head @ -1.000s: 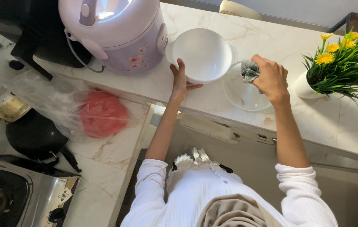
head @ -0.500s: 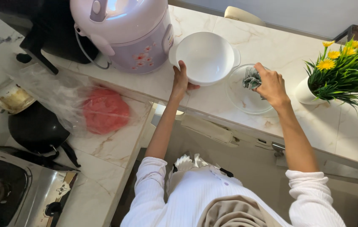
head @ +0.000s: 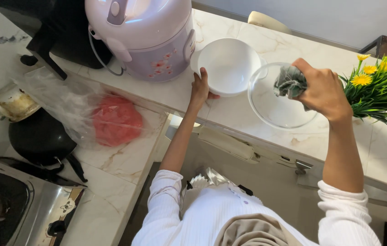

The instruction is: Cleaning a water dispenser, refrigerator door, and glass kitchenware with a cloth.

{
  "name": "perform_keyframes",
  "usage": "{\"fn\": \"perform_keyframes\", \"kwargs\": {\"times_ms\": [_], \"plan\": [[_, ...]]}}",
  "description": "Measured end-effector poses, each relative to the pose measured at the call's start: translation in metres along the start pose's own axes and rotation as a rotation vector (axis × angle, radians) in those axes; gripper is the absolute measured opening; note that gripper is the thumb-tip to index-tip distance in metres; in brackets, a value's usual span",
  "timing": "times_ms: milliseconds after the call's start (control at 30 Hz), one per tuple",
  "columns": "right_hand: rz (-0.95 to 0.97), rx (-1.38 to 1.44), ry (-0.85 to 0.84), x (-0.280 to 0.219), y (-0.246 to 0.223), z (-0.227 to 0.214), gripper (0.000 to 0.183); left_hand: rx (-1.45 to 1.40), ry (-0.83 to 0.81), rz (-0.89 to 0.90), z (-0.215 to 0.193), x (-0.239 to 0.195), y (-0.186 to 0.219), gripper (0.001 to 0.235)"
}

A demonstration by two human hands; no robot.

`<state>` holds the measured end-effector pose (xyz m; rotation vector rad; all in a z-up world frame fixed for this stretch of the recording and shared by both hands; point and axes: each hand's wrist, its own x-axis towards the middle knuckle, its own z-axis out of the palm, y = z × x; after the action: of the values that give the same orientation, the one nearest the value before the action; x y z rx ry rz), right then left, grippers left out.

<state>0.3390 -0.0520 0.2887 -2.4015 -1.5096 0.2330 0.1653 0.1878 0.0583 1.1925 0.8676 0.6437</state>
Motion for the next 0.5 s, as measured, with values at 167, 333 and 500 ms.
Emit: {"fn": "perform_keyframes", "kwargs": {"times_ms": [167, 333, 500], "plan": [[-0.218, 0.045, 0.054, 0.057, -0.035, 0.012, 0.04, -0.016, -0.015, 0.002, -0.004, 0.018, -0.011, 0.107], [-0.312, 0.028, 0.084, 0.116, -0.056, 0.043, 0.045, -0.059, -0.027, -0.045, -0.004, 0.026, -0.008, 0.101], [-0.328, -0.003, 0.07, 0.154, -0.066, 0.069, 0.054, -0.046, -0.048, -0.082, -0.008, 0.033, -0.004, 0.096]]}}
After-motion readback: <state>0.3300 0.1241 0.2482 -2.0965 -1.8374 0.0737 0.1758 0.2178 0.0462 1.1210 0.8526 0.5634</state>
